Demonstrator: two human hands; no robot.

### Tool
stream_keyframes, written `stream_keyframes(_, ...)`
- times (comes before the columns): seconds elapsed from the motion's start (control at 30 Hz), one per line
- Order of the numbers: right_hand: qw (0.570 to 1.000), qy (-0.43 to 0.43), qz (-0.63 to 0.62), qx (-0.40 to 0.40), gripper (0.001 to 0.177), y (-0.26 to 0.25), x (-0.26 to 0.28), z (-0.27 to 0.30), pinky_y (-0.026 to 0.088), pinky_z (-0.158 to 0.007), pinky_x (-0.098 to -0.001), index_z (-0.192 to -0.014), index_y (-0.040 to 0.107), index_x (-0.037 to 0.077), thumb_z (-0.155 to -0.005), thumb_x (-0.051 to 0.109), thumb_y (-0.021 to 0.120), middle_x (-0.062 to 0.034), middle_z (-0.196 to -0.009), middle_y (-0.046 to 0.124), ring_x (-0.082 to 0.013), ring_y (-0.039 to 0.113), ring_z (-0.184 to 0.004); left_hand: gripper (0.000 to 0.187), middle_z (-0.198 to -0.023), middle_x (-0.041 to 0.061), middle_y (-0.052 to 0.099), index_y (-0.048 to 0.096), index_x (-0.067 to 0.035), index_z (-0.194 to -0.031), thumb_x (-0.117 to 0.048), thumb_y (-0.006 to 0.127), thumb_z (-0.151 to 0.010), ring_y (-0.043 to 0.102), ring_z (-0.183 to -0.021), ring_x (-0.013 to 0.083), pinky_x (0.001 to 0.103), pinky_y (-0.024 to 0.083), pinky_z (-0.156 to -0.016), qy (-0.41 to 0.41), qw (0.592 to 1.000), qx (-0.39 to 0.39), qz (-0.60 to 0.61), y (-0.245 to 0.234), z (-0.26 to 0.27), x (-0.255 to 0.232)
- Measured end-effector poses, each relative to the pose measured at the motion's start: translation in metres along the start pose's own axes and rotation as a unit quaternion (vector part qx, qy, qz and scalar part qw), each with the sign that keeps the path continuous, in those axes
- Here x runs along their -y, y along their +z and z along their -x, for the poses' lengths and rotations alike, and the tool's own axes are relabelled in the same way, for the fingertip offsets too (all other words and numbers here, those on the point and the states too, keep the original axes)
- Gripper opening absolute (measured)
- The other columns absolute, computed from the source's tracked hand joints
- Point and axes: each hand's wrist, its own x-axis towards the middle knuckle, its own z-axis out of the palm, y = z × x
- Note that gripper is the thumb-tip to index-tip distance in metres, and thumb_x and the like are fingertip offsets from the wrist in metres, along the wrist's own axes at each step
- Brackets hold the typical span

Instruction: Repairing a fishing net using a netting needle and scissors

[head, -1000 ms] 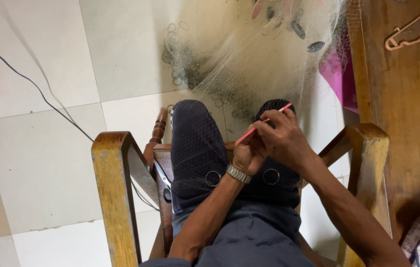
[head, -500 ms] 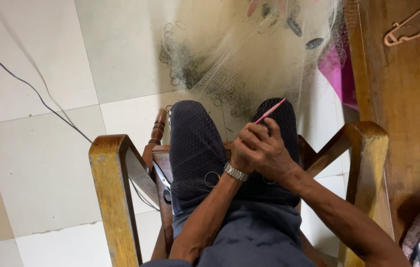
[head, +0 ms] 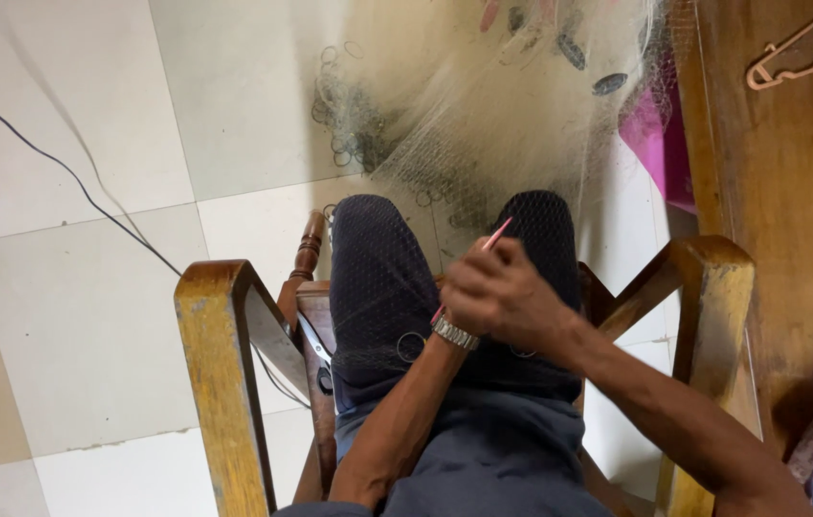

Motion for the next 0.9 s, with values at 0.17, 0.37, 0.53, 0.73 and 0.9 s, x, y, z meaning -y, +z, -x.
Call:
stream_keyframes(0.17,0.996,-0.023,-0.084,-0.003,0.013,-0.039,0.067,-0.021,0.037,-0.089,-0.0451,-0.088,0.055,0.02,-0.095,0.021,0.043,-0.0011,-0.1,0.057,-0.0209,0.052,-0.1,0.028,-0.09,0.023,0.06,0.056,0.003,-0.098,-0.024,0.048,-0.094,0.056,-0.069,0.0293,0.04,0.052,-0.062,0.036,0.998,0.048,0.022,-0.025,-0.01,0.012)
stream_keyframes(0.37,0.93,-0.049,-0.363,0.042,0.024,-0.079,0.087,-0.042,0.037,-0.065,-0.0384,-0.094,0.053,0.001,-0.094,0.002,0.03,-0.0127,-0.083,0.05,-0.0254,0.044,-0.064,0.024,-0.087,0.006,0.062,0.061,-0.008,-0.091,-0.029,0.052,-0.093,0.056,-0.067,0.0165,0.03,0.048,-0.062,0.0,0.999,0.041,-0.002,0.016,0.011,-0.011)
stream_keyframes(0.53,0.918,0.013,-0.391,0.063,0.019,-0.074,0.099,-0.019,0.037,-0.056,-0.0345,-0.095,0.055,0.003,-0.088,-0.002,0.038,-0.0117,-0.083,0.054,-0.0246,0.047,-0.06,0.023,-0.088,0.006,0.061,0.061,-0.009,-0.092,-0.031,0.053,-0.092,0.053,-0.068,0.0168,0.03,0.046,-0.062,0.0,0.999,0.032,-0.01,0.016,0.012,-0.011)
stream_keyframes(0.73,0.833,0.106,-0.529,0.117,0.014,-0.085,0.115,0.012,0.044,-0.057,-0.0356,-0.099,0.053,0.001,-0.089,0.004,0.042,-0.0135,-0.086,0.057,-0.0285,0.056,-0.069,0.023,-0.087,0.006,0.062,0.062,-0.009,-0.091,-0.03,0.054,-0.091,0.054,-0.067,0.0171,0.031,0.047,-0.06,0.012,0.999,0.026,-0.023,0.02,0.018,-0.013)
stream_keyframes(0.9,0.736,0.197,-0.642,0.082,0.006,-0.092,0.126,0.012,0.045,-0.058,-0.034,-0.093,0.054,0.001,-0.092,0.005,0.049,-0.0112,-0.08,0.058,-0.0251,0.056,-0.064,0.023,-0.087,0.006,0.061,0.062,-0.007,-0.089,-0.029,0.057,-0.09,0.053,-0.067,0.0178,0.031,0.048,-0.059,0.014,0.997,0.035,-0.074,0.02,0.027,-0.006)
